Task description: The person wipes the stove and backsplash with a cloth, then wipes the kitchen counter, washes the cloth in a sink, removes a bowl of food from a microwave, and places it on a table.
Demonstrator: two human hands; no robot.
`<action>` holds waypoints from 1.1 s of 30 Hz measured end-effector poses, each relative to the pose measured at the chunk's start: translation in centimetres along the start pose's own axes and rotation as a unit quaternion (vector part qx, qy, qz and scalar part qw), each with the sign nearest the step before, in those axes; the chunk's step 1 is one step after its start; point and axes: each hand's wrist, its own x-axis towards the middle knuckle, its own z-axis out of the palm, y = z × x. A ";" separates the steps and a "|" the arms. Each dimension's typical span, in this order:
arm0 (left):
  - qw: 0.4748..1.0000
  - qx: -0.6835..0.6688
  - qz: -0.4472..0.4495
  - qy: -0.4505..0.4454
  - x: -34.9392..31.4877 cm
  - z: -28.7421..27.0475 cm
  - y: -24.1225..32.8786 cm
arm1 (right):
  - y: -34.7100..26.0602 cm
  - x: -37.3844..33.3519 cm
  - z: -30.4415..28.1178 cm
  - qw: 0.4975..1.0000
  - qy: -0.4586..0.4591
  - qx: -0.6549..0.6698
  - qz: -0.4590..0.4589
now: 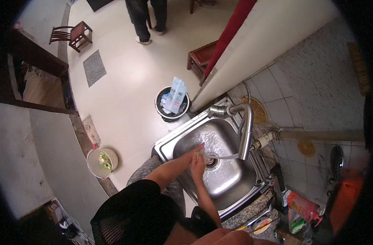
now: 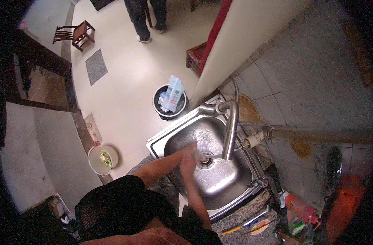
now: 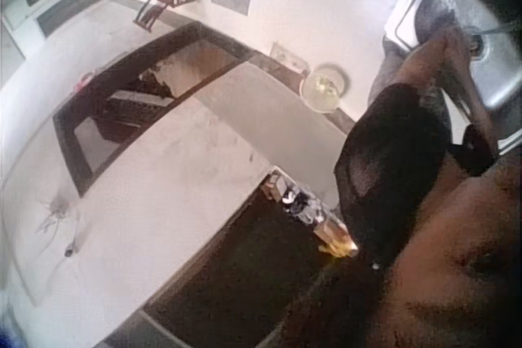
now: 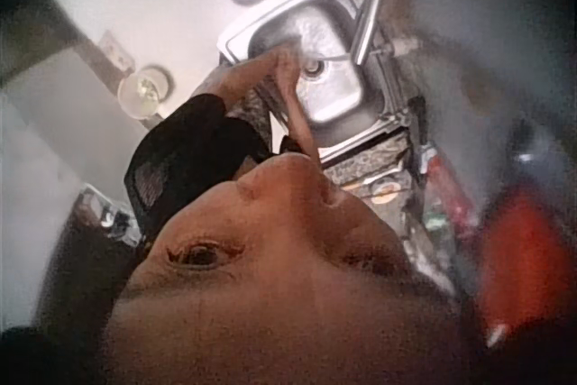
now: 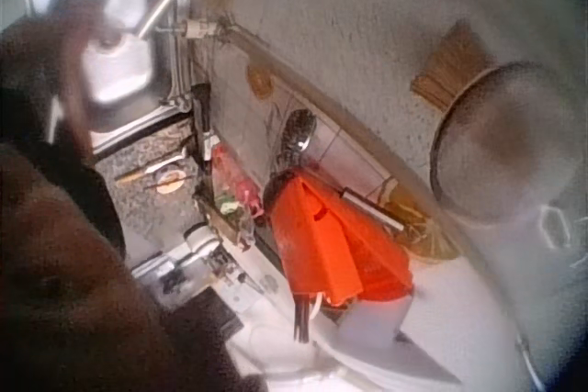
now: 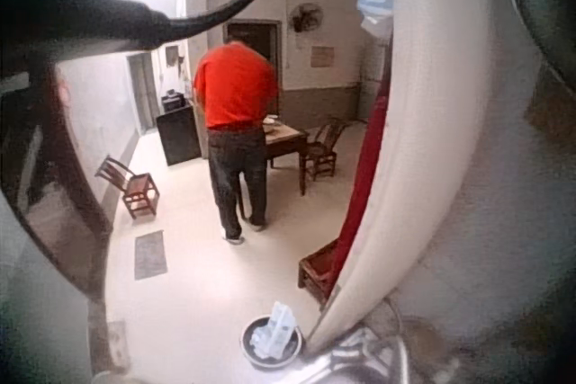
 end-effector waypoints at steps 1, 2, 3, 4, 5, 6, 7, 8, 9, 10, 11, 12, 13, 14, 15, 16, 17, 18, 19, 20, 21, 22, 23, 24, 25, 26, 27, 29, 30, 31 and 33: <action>1.000 0.012 0.000 0.010 0.0 0.6 0.1 | -0.2 0.1 -0.2 1.000 -0.006 0.011 -0.022; 0.999 0.015 0.015 0.030 -0.5 0.9 0.2 | 0.2 1.0 -0.2 0.997 -0.034 -0.051 0.043; 0.998 0.024 0.035 0.047 -0.6 1.1 0.4 | 1.3 2.5 -0.4 0.986 -0.062 -0.114 0.106; 0.996 0.051 0.041 0.061 -0.8 1.8 0.2 | 2.6 3.3 -0.9 0.964 -0.075 -0.176 0.184; 0.993 0.080 0.051 0.074 -1.0 2.3 0.1 | 6.1 3.5 -0.5 0.984 0.016 -0.131 0.121; 0.990 0.104 0.062 0.077 -0.8 2.1 -0.1 | 9.5 3.6 0.0 0.989 0.099 -0.096 0.049; 0.985 0.116 0.091 0.085 -0.4 1.5 -0.2 | 10.8 4.4 -0.1 0.989 0.128 -0.021 0.071; 0.980 0.142 0.109 0.088 -0.1 0.7 -0.2 | 11.4 4.8 -0.9 0.964 0.140 0.140 0.178; 0.969 0.179 0.157 0.070 0.2 -0.2 -0.4 | 10.9 4.8 -2.0 0.870 0.156 0.346 0.315; 0.952 0.214 0.213 0.041 0.6 -1.5 -0.2 | 10.4 5.0 -2.6 0.787 0.161 0.453 0.387; 0.932 0.246 0.267 0.013 0.3 -2.0 0.0 | 9.8 4.5 -2.9 0.746 0.164 0.494 0.416; 0.956 0.202 0.210 0.015 -0.9 -1.3 0.3 | 12.5 3.2 -1.3 0.815 0.148 0.431 0.359; 0.978 0.149 0.144 0.028 -2.5 -0.2 0.6 | 15.0 1.9 0.5 0.872 0.141 0.362 0.298; 0.992 0.030 -0.043 0.112 -5.8 3.9 3.4 | 13.4 2.0 0.4 0.961 0.063 0.155 0.222; 0.997 0.018 -0.045 0.054 -4.0 2.7 3.1 | 11.3 1.6 1.4 0.989 0.082 0.030 0.123; 0.999 -0.001 -0.044 0.000 -1.2 0.1 2.1 | 8.6 1.0 1.1 0.989 0.017 0.040 0.138; 1.000 0.013 -0.026 -0.006 -0.7 -0.5 1.8 | 5.6 1.0 0.3 0.986 -0.041 0.052 0.154; 1.000 0.026 -0.005 -0.011 -0.5 -1.0 1.6 | 4.0 0.7 -0.5 0.978 -0.102 0.064 0.170; 0.996 0.074 0.034 0.035 -2.4 0.2 2.2 | 5.4 0.2 -0.6 0.969 -0.091 0.135 0.184; 0.987 0.121 0.074 0.079 -3.8 1.1 2.5 | 7.6 -0.4 -0.8 0.956 -0.081 0.205 0.195; 0.985 0.134 0.072 0.083 -4.4 1.2 2.6 | 7.2 -0.5 -1.2 0.936 -0.071 0.275 0.206; 0.983 0.146 0.071 0.087 -4.9 1.2 2.5 | 6.9 -0.3 -1.3 0.923 -0.017 0.312 0.227; 0.981 0.158 0.070 0.091 -5.4 1.3 2.5 | 6.7 0.4 -1.5 0.904 0.037 0.346 0.247; 0.982 0.161 0.055 0.077 -6.3 1.7 2.6 | 6.0 1.3 -1.7 0.882 0.091 0.380 0.264; 0.984 0.165 0.036 0.062 -7.1 2.4 2.7 | 6.8 1.8 -2.0 0.762 0.020 0.494 0.419; 0.985 0.168 0.018 0.047 -7.9 3.0 2.9 | 7.7 1.6 -1.9 0.717 -0.013 0.549 0.430; 0.985 0.170 0.012 0.023 -8.9 3.7 3.3 | 8.6 1.5 -1.5 0.668 -0.050 0.601 0.436; 0.984 0.177 -0.004 -0.028 -10.6 4.7 4.2 | 12.1 1.2 0.0 0.605 -0.051 0.673 0.422; 0.979 0.178 0.043 -0.089 -8.5 2.5 3.5 | 11.7 1.3 -0.2 0.652 -0.047 0.638 0.408; 0.969 0.173 0.093 -0.152 -4.5 -1.2 2.2 | 10.6 1.7 -1.1 0.699 -0.044 0.597 0.391; 0.987 0.103 0.068 -0.107 -4.1 -1.0 1.4 | 11.1 1.4 -0.9 0.776 0.049 0.488 0.397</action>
